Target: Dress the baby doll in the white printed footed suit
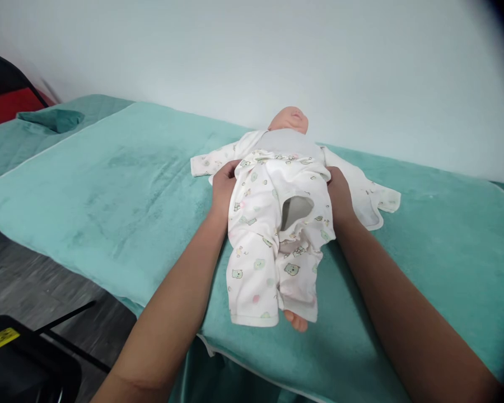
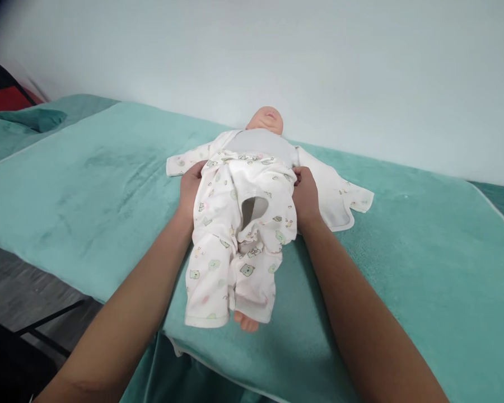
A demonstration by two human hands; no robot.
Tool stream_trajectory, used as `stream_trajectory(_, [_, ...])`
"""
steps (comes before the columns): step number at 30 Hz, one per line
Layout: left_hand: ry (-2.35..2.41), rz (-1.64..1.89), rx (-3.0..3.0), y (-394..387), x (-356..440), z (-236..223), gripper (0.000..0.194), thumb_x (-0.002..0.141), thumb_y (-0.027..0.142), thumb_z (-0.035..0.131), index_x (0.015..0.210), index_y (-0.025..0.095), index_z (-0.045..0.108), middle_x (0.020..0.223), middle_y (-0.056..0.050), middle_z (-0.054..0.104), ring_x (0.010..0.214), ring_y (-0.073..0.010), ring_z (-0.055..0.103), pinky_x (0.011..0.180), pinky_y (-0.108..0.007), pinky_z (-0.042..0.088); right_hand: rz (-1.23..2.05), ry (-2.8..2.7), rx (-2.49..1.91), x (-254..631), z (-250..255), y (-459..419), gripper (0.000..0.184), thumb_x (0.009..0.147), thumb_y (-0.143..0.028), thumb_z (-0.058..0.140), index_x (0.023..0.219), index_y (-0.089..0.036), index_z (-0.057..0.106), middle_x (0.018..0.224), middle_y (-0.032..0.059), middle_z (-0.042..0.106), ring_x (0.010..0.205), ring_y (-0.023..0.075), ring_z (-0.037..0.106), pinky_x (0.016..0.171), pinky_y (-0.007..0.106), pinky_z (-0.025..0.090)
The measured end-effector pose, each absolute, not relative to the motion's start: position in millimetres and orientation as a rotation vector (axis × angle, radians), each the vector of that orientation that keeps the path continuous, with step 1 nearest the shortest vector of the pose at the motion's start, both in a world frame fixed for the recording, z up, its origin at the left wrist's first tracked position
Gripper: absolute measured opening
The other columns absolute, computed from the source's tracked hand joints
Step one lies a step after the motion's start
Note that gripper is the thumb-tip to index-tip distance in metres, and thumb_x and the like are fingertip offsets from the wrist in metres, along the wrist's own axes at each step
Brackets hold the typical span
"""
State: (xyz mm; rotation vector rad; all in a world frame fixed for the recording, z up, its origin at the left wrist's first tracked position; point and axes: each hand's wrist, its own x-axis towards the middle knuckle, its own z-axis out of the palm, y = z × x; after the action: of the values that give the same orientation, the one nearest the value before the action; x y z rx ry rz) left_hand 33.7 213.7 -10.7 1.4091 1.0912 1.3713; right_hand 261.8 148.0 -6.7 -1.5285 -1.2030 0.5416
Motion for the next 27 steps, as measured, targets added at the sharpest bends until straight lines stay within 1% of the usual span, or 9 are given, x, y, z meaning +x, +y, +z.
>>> stream_trajectory(3, [1.048, 1.362, 1.378, 217.4, 31.5, -8.5, 0.021, 0.073, 0.029, 0.071, 0.091, 0.019, 0.076, 0.094, -0.003, 0.077, 0.097, -0.0212, 0.068, 0.084, -0.03, 0.054, 0.457, -1.191, -1.579, 258.1, -2.6, 146.5, 0.025, 0.078, -0.046, 0.067, 0.088, -0.024, 0.059, 0.095, 0.0046, 0.07, 0.093, 0.0236, 0.061, 0.082, 0.035, 0.05])
stream_trajectory(8, [0.969, 1.305, 1.349, 218.4, 30.5, -7.7, 0.027, 0.074, 0.032, 0.073, 0.098, 0.02, 0.077, 0.102, -0.003, 0.078, 0.096, -0.0215, 0.069, 0.09, -0.033, 0.055, 0.433, -1.191, -1.574, 257.6, -3.3, 149.0, 0.021, 0.077, -0.043, 0.068, 0.081, -0.023, 0.061, 0.084, 0.0025, 0.068, 0.084, 0.0217, 0.061, 0.074, 0.033, 0.049])
stream_trajectory(10, [0.931, 1.277, 1.35, 217.9, 30.3, -5.4, 0.029, 0.074, 0.033, 0.074, 0.1, 0.021, 0.076, 0.105, -0.003, 0.077, 0.097, -0.022, 0.069, 0.091, -0.034, 0.055, 0.38, -1.129, -1.531, 259.7, -6.8, 150.6, 0.021, 0.074, -0.039, 0.071, 0.083, -0.023, 0.061, 0.083, 0.0017, 0.068, 0.082, 0.0205, 0.061, 0.074, 0.033, 0.05])
stream_trajectory(13, [0.889, 1.233, 1.396, 219.5, 30.4, -0.6, 0.029, 0.076, 0.035, 0.074, 0.101, 0.021, 0.076, 0.105, -0.004, 0.077, 0.098, -0.0217, 0.068, 0.091, -0.034, 0.054, 0.37, -1.082, -1.372, 264.6, -11.1, 151.4, 0.019, 0.076, -0.032, 0.071, 0.092, -0.024, 0.065, 0.091, 0.002, 0.07, 0.087, 0.0196, 0.063, 0.08, 0.034, 0.051])
stream_trajectory(18, [0.856, 1.154, 1.529, 226.0, 29.7, 8.3, 0.022, 0.082, 0.037, 0.072, 0.096, 0.02, 0.072, 0.103, -0.004, 0.072, 0.096, -0.0175, 0.064, 0.09, -0.031, 0.051, 0.517, -1.202, -1.297, 278.4, -8.9, 150.9, 0.015, 0.082, -0.032, 0.07, 0.096, -0.025, 0.072, 0.096, 0.0014, 0.07, 0.091, 0.0184, 0.063, 0.087, 0.034, 0.049])
stream_trajectory(22, [0.884, 1.199, 1.777, 223.3, 31.9, 15.3, 0.016, 0.088, 0.035, 0.067, 0.093, 0.02, 0.069, 0.11, -0.005, 0.066, 0.105, -0.0173, 0.06, 0.094, -0.029, 0.047, 0.615, -1.376, -1.278, 289.6, -1.0, 153.6, 0.015, 0.083, -0.031, 0.07, 0.096, -0.024, 0.07, 0.097, 0.0008, 0.067, 0.091, 0.0174, 0.06, 0.088, 0.033, 0.048])
stream_trajectory(24, [0.92, 1.286, 1.871, 220.7, 35.0, 17.1, 0.024, 0.097, 0.038, 0.055, 0.087, 0.02, 0.067, 0.106, -0.006, 0.065, 0.105, -0.0176, 0.059, 0.097, -0.03, 0.046, 0.639, -1.483, -1.27, 293.2, 3.6, 156.6, 0.012, 0.083, -0.03, 0.069, 0.094, -0.024, 0.067, 0.107, 0.0023, 0.066, 0.097, 0.0184, 0.06, 0.089, 0.034, 0.047])
stream_trajectory(26, [0.966, 1.327, 1.899, 219.0, 37.9, 17.7, 0.033, 0.102, 0.04, 0.045, 0.083, 0.02, 0.064, 0.1, -0.006, 0.064, 0.103, -0.018, 0.059, 0.098, -0.031, 0.045, 0.62, -1.587, -1.254, 294.7, 7.5, 160.0, 0.009, 0.083, -0.029, 0.069, 0.089, -0.024, 0.065, 0.121, 0.0042, 0.062, 0.113, 0.0216, 0.058, 0.096, 0.036, 0.045])
stream_trajectory(27, [0.984, 1.313, 1.9, 218.6, 38.9, 17.9, 0.032, 0.102, 0.039, 0.044, 0.083, 0.02, 0.063, 0.101, -0.006, 0.063, 0.103, -0.0181, 0.059, 0.098, -0.031, 0.045, 0.595, -1.626, -1.245, 294.6, 8.8, 161.4, 0.008, 0.083, -0.028, 0.069, 0.085, -0.024, 0.063, 0.128, 0.0047, 0.059, 0.122, 0.0231, 0.055, 0.101, 0.037, 0.043])
